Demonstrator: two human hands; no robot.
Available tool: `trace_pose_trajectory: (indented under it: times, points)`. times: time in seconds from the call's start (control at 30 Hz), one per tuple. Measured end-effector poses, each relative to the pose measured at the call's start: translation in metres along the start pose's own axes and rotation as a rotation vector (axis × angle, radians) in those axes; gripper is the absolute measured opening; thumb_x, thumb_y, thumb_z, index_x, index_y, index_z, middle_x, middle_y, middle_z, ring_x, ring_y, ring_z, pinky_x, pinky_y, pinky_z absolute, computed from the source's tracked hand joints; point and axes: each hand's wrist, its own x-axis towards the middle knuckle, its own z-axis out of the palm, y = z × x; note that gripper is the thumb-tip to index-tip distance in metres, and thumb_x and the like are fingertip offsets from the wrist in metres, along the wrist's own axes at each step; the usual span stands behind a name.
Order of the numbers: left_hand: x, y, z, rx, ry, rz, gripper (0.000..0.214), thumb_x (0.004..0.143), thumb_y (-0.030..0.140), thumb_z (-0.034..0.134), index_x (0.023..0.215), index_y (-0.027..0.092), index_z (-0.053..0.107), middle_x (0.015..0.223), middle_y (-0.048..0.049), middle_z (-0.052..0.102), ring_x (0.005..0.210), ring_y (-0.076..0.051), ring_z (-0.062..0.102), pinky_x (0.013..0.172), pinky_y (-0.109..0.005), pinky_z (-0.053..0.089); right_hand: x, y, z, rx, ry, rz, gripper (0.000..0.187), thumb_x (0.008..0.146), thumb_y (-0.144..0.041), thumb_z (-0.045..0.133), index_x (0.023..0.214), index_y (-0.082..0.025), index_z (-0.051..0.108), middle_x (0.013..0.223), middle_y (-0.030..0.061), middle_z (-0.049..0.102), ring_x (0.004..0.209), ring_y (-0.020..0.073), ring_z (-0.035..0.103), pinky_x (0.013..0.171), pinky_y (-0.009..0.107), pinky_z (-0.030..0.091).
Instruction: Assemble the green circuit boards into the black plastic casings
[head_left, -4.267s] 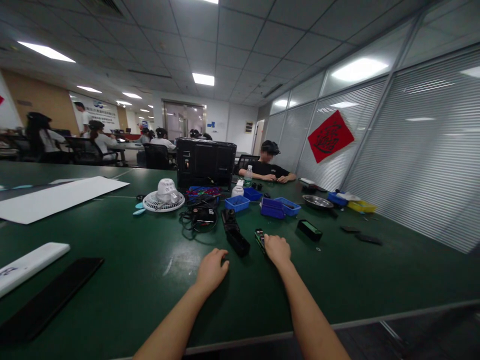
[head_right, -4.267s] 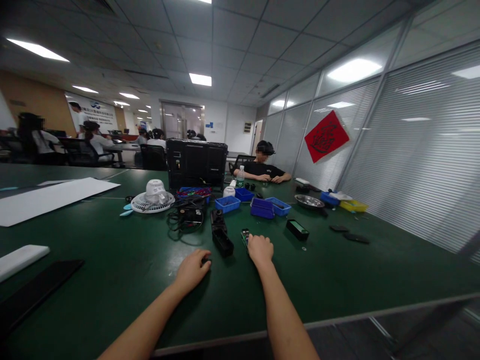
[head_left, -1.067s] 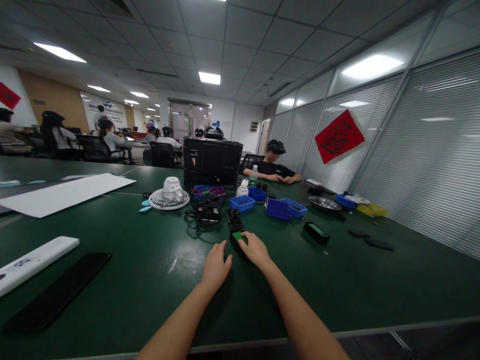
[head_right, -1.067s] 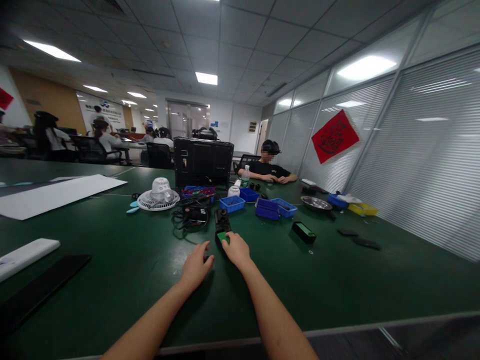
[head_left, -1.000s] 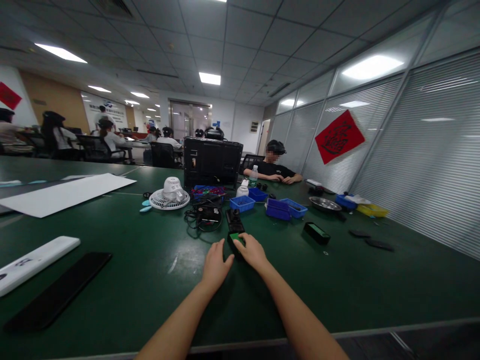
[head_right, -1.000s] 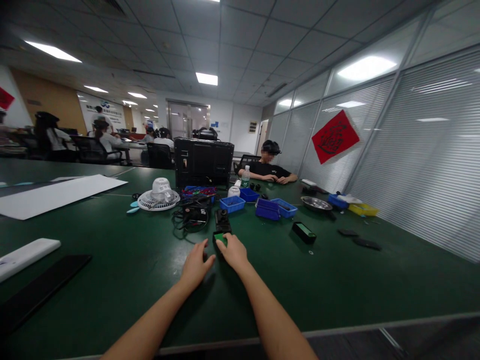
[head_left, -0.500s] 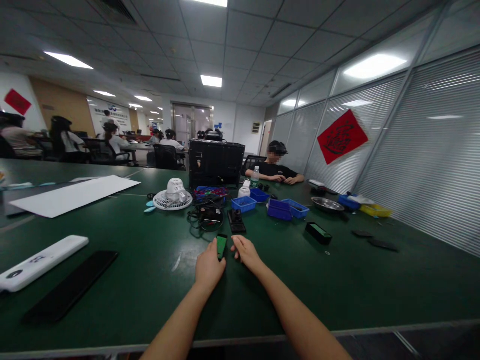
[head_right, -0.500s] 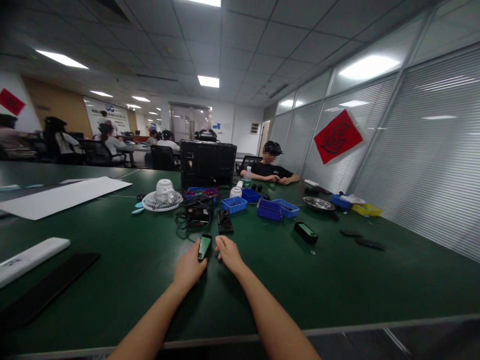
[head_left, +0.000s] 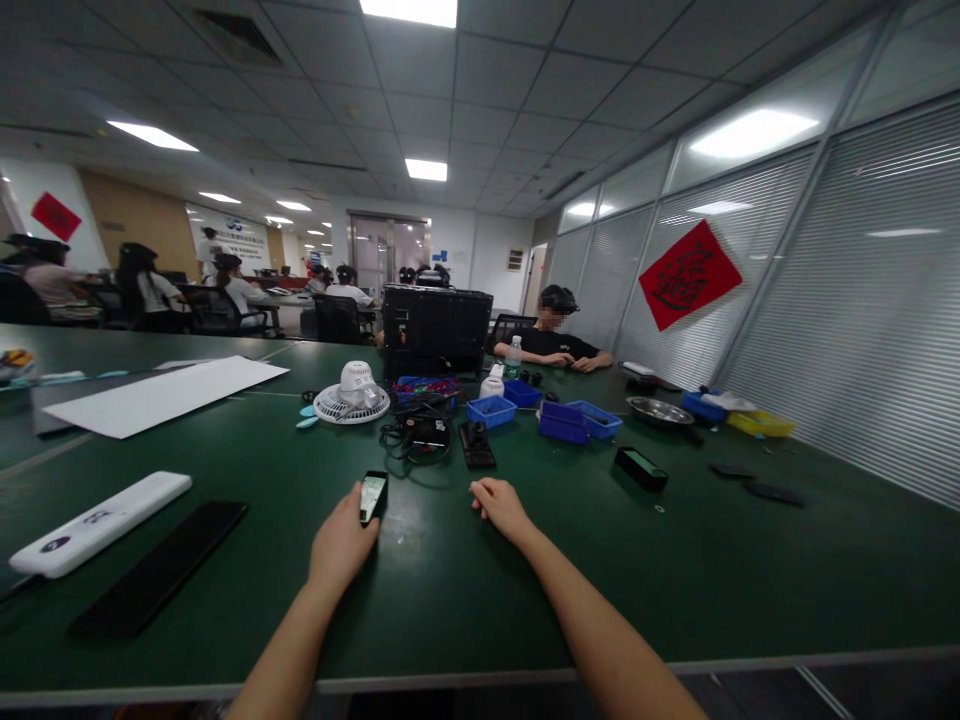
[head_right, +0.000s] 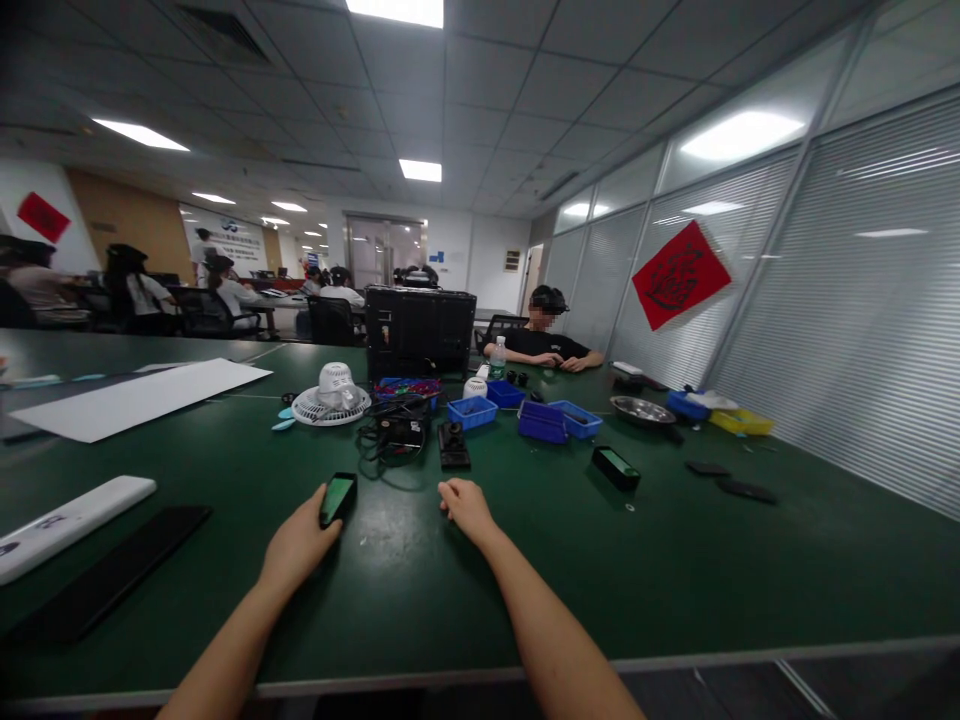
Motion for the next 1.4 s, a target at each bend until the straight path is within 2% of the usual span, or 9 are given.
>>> trace_pose_trajectory:
  times: [0.17,0.27,0.5,0.8,1.0,1.1,1.2,1.27,1.4]
  points:
    - [0.021,-0.027,-0.023,0.055,0.01,-0.124,0.066,0.077,0.035,0.044,0.136,0.01,0.028,0.124,-0.0165,0.052,0.109,-0.027,0.052,0.081,-0.033,0.043,-0.001,-0.002,-0.002,-0.031,-0.016,0.007,0.024,0.079,-0.032,0.046,0.07,-0.016,0.061,0.063,-0.0002,0.063,0.045,0.0069,0.051,0.049,0.017,0.038]
    - [0.03,-0.038,-0.029,0.068,0.027,-0.177,0.067,0.077,0.037,0.043,0.136,0.01,0.027,0.118,-0.0176,0.055,0.105,-0.028,0.055,0.077,-0.034,0.044,-0.001,-0.004,-0.003,-0.05,-0.023,0.016,0.023,0.078,-0.032,0.046,0.07,-0.016,0.061,0.064,0.0005,0.064,0.046,0.0072,0.052,0.05,0.017,0.038]
    - [0.028,-0.038,-0.028,0.09,0.05,-0.167,0.066,0.078,0.037,0.04,0.136,0.01,0.026,0.117,-0.0175,0.055,0.102,-0.029,0.056,0.075,-0.033,0.044,0.0,-0.003,0.0,-0.07,-0.031,0.027,0.022,0.078,-0.03,0.047,0.069,-0.016,0.061,0.063,0.0006,0.064,0.046,0.0077,0.052,0.05,0.017,0.039]
    - [0.014,-0.01,-0.007,0.148,0.036,-0.011,0.065,0.077,0.037,0.043,0.133,0.007,0.03,0.117,-0.0166,0.056,0.101,-0.026,0.056,0.076,-0.03,0.042,0.001,0.0,0.0,-0.067,-0.03,0.017,0.021,0.077,-0.03,0.048,0.068,-0.016,0.061,0.063,0.0006,0.064,0.046,0.0077,0.052,0.049,0.017,0.038]
    - [-0.006,0.021,0.01,0.151,0.014,0.121,0.064,0.077,0.037,0.045,0.132,0.007,0.032,0.12,-0.0179,0.053,0.097,-0.026,0.056,0.078,-0.031,0.041,-0.001,-0.006,-0.004,-0.038,-0.025,0.018,0.021,0.077,-0.029,0.047,0.069,-0.016,0.062,0.062,0.0002,0.063,0.044,0.0074,0.051,0.049,0.017,0.039]
    - [-0.017,0.043,0.019,0.107,-0.025,0.204,0.063,0.077,0.038,0.046,0.131,0.008,0.034,0.116,-0.0177,0.055,0.096,-0.027,0.056,0.081,-0.032,0.039,-0.001,-0.006,-0.009,-0.028,-0.004,0.037,0.022,0.077,-0.028,0.046,0.068,-0.015,0.062,0.062,0.0006,0.064,0.043,0.0074,0.05,0.048,0.018,0.039]
    - [-0.023,0.065,0.032,0.036,0.038,0.32,0.059,0.075,0.036,0.05,0.125,0.006,0.041,0.119,-0.0201,0.05,0.107,-0.029,0.048,0.093,-0.037,0.032,0.0,-0.005,-0.016,-0.027,0.031,0.061,0.022,0.076,-0.028,0.046,0.068,-0.015,0.062,0.063,0.0012,0.064,0.043,0.0074,0.05,0.047,0.018,0.038]
    - [-0.023,0.077,0.043,-0.03,0.05,0.335,0.06,0.072,0.035,0.053,0.124,0.006,0.042,0.124,-0.0195,0.046,0.111,-0.03,0.044,0.095,-0.037,0.03,0.001,-0.003,-0.02,-0.027,0.052,0.069,0.022,0.076,-0.028,0.046,0.068,-0.015,0.062,0.063,0.0013,0.064,0.043,0.0074,0.05,0.047,0.018,0.038]
    - [-0.016,0.096,0.065,-0.197,-0.034,0.389,0.066,0.069,0.034,0.056,0.127,0.006,0.04,0.128,-0.0196,0.042,0.116,-0.031,0.04,0.098,-0.037,0.028,0.003,0.0,-0.02,-0.028,0.091,0.075,0.022,0.078,-0.029,0.044,0.077,-0.015,0.062,0.063,0.0008,0.063,0.044,0.0079,0.05,0.048,0.019,0.039]
